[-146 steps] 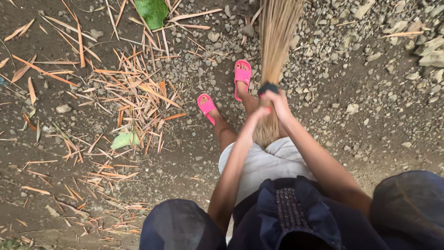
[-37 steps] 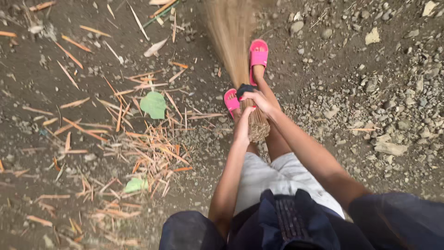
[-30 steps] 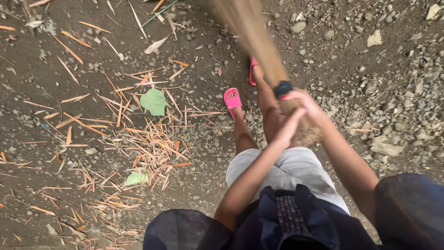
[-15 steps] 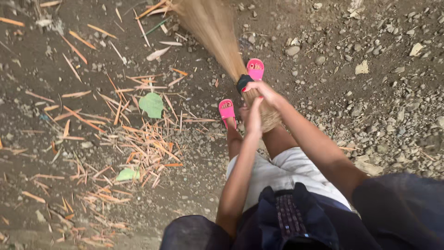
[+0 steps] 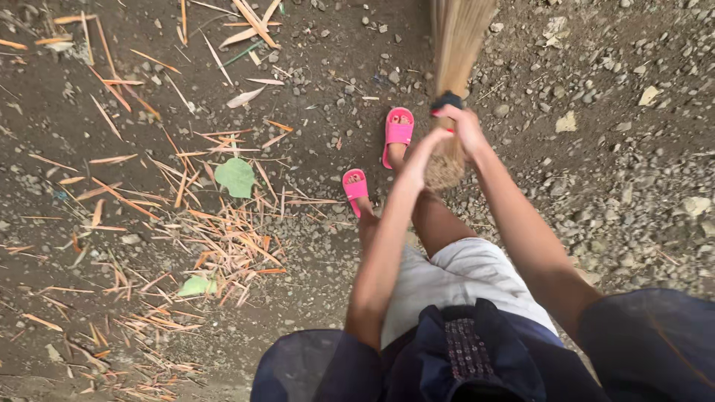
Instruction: The person sweeps the rocky ground using a broom made of sticks, moving leaves and debris across the surface.
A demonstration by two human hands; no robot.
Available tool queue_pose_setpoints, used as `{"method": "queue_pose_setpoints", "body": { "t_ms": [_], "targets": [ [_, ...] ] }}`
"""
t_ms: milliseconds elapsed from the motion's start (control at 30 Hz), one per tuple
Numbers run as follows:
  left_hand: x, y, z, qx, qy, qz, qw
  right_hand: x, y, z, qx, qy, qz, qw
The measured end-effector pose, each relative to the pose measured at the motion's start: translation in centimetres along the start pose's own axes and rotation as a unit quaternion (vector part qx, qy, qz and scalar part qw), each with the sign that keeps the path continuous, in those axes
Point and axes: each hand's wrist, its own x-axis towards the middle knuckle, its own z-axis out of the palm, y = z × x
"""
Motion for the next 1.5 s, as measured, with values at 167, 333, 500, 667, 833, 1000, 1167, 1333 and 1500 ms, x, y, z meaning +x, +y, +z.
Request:
{"method": "queue_pose_setpoints", "body": {
  "t_ms": [167, 333, 500, 667, 833, 1000, 1167, 1333, 1500],
  "targets": [
    [-4.0, 0.8, -0.1, -0.090, 0.137, 0.145, 0.976, 2.3, -0.2, 5.8, -0.128, -0.139, -0.030, 0.982],
    [-9.3, 0.4, 8.3, 0.068, 0.266, 0.300, 0.914, -3.3, -3.1, 2.0, 0.003, -0.106, 0.073, 0.992],
    [-5.9, 0.2, 7.9, -0.033, 0.057, 0.022, 0.998, -5.0, -6.1, -0.3, -0.129, -0.035, -0.134, 0.982],
    [1.9, 6.8, 2.5, -0.053, -0.032, 0.026, 0.998, 3.3, -7.9, 4.7, -0.052, 0.018, -0.111, 0.992],
    [-2.5, 12.6, 1.4, -0.169, 0.130, 0.116, 0.970, 5.5, -9.9, 13.6, -0.132, -0.092, -0.027, 0.987],
    [-6.3, 14.8, 12.0, 0.068, 0.304, 0.158, 0.937, 2.9, -17.5, 10.5, -0.259, -0.153, -0.025, 0.953],
    [-6.0, 17.6, 13.9, 0.074, 0.100, 0.034, 0.992, 1.4, -19.8, 7.5, -0.118, -0.051, -0.082, 0.988],
    [2.5, 24.8, 11.0, -0.047, -0.015, -0.093, 0.994, 8.9, -22.6, 10.3, -0.090, 0.055, -0.047, 0.993],
    [0.0, 24.4, 13.0, -0.085, 0.225, 0.133, 0.961, 10.6, -24.5, 15.1, -0.219, -0.150, -0.020, 0.964]
  ]
}}
